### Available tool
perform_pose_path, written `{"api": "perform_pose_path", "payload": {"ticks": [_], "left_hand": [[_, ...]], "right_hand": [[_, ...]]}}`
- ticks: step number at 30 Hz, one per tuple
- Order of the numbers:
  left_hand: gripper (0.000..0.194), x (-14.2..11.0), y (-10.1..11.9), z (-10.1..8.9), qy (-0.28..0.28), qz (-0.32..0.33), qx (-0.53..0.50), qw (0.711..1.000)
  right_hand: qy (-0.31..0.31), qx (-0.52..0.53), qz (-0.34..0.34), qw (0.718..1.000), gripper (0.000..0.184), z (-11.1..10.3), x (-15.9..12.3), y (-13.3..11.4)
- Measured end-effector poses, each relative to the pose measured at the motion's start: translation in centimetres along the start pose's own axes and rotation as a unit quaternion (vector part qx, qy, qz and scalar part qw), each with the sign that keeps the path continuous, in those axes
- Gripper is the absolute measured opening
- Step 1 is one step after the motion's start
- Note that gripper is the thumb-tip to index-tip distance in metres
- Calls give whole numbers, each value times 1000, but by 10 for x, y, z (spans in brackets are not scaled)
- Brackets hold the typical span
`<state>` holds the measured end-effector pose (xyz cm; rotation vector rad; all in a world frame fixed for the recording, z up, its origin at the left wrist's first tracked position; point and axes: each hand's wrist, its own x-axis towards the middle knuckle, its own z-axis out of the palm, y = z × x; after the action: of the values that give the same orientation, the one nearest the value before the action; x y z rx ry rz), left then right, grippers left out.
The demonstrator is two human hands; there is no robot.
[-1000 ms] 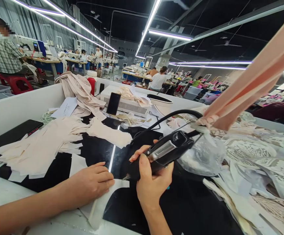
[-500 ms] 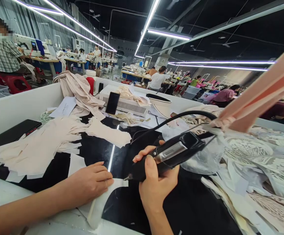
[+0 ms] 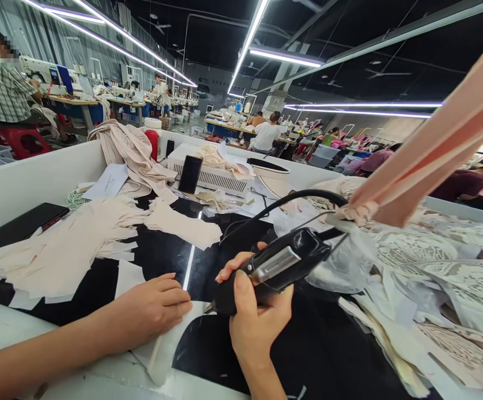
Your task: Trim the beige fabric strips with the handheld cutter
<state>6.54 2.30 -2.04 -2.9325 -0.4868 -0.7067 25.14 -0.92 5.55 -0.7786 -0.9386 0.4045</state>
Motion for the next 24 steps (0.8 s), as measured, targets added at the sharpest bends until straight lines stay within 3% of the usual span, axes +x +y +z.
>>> {"api": "perform_pose_path", "payload": {"ticks": [5,11,15,18,24], "left_hand": [[10,-1,0,-2,-8,4,-5,1000],[12,0,1,-4,18,0,-6,1000],[22,0,8,-9,48,2,69,996],[34,-4,17,-13,11,-26,102,994],[47,-8,28,-19,-100,-106,9,989]], "right_hand": [[31,2,-17,999,40,-3,4,-5],[20,-9,-15,1000,41,-5,3,-2],[16,-19,-13,1000,41,-6,1,-4],[22,-23,-17,999,42,-9,-3,-7],[40,-47,-27,998,41,-13,-14,-11]]}}
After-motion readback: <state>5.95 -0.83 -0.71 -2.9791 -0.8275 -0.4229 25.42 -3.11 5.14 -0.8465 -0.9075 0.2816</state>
